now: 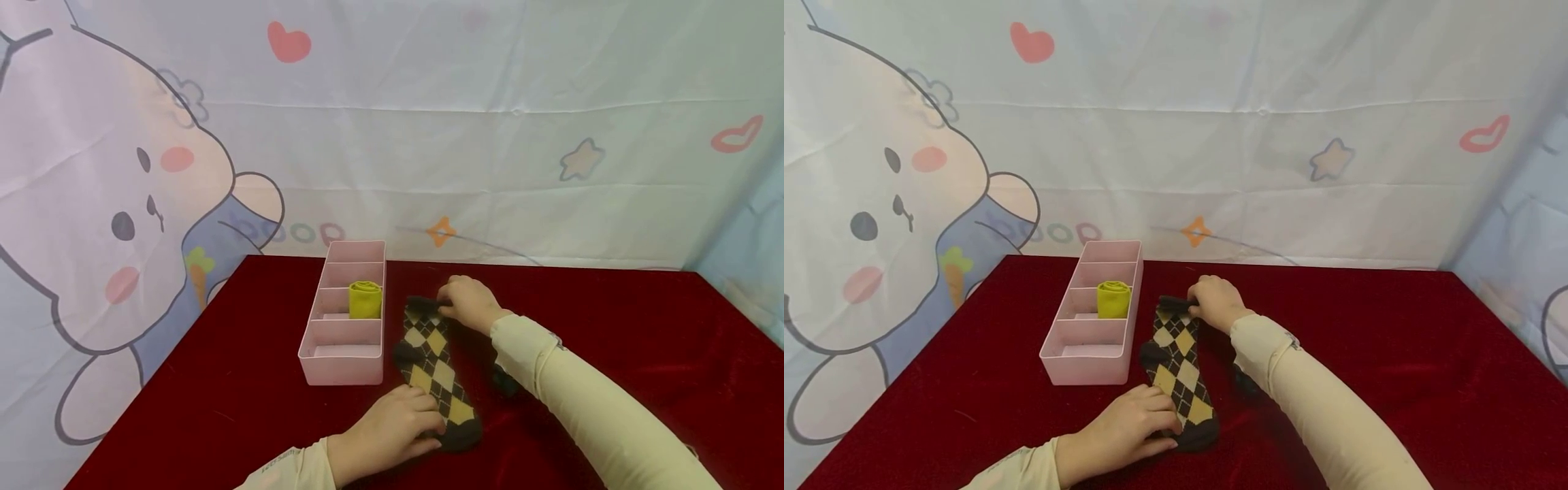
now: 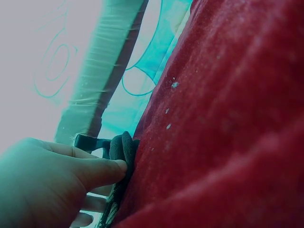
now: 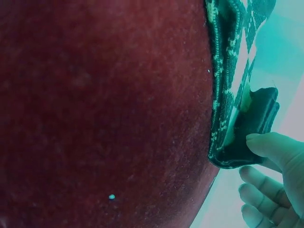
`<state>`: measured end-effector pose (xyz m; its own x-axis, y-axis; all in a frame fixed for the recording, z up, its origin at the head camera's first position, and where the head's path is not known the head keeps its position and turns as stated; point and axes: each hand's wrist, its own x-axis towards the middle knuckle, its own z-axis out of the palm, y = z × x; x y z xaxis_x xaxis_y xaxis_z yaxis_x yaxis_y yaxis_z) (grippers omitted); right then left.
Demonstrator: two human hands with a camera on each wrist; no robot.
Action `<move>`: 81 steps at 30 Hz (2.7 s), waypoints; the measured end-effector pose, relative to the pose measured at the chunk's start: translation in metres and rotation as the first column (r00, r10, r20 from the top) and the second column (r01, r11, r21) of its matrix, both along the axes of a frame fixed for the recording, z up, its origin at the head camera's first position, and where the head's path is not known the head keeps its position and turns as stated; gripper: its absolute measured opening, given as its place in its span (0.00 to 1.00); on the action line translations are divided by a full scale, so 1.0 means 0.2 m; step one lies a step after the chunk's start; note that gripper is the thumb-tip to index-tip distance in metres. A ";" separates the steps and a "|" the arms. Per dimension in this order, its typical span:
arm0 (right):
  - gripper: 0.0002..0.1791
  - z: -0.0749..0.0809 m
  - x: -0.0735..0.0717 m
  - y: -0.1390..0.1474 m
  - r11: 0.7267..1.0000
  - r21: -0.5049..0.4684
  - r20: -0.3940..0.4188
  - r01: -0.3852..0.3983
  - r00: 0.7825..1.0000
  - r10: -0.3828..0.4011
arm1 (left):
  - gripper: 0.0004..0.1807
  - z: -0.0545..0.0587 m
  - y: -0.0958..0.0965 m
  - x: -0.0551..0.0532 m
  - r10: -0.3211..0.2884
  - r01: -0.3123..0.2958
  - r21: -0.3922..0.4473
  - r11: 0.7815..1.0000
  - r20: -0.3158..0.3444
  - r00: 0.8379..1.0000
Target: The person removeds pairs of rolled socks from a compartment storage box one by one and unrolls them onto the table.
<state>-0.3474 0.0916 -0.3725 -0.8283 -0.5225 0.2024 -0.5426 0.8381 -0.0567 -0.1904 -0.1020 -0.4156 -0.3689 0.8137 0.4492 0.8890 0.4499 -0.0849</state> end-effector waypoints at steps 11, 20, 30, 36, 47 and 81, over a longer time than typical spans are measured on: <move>0.10 0.01 -0.03 -0.01 0.999 -0.035 -0.063 0.037 0.997 -0.040 | 0.06 0.00 0.00 -0.01 -0.001 0.001 -0.007 1.000 -0.020 1.000; 0.10 0.01 -0.06 -0.02 0.996 -0.038 -0.055 0.076 0.995 -0.078 | 0.06 0.01 0.00 0.00 0.011 -0.011 -0.022 1.000 -0.003 1.000; 0.13 -0.01 -0.10 -0.02 0.992 -0.056 0.000 0.116 0.993 -0.116 | 0.06 0.00 0.00 0.00 0.013 -0.012 -0.029 1.000 0.024 1.000; 0.16 -0.02 -0.11 -0.02 0.989 -0.070 0.057 0.130 0.990 -0.126 | 0.05 0.01 0.00 0.00 0.017 -0.016 -0.037 0.999 0.046 0.999; 0.15 -0.03 -0.12 -0.02 0.989 -0.062 0.085 0.132 0.988 -0.127 | 0.06 0.02 -0.01 0.01 0.016 -0.015 -0.028 0.999 0.039 0.999; 0.14 -0.07 -0.13 -0.03 0.993 -0.046 0.102 0.105 0.990 -0.100 | 0.03 0.02 -0.02 0.00 -0.018 0.022 0.056 0.998 -0.081 0.997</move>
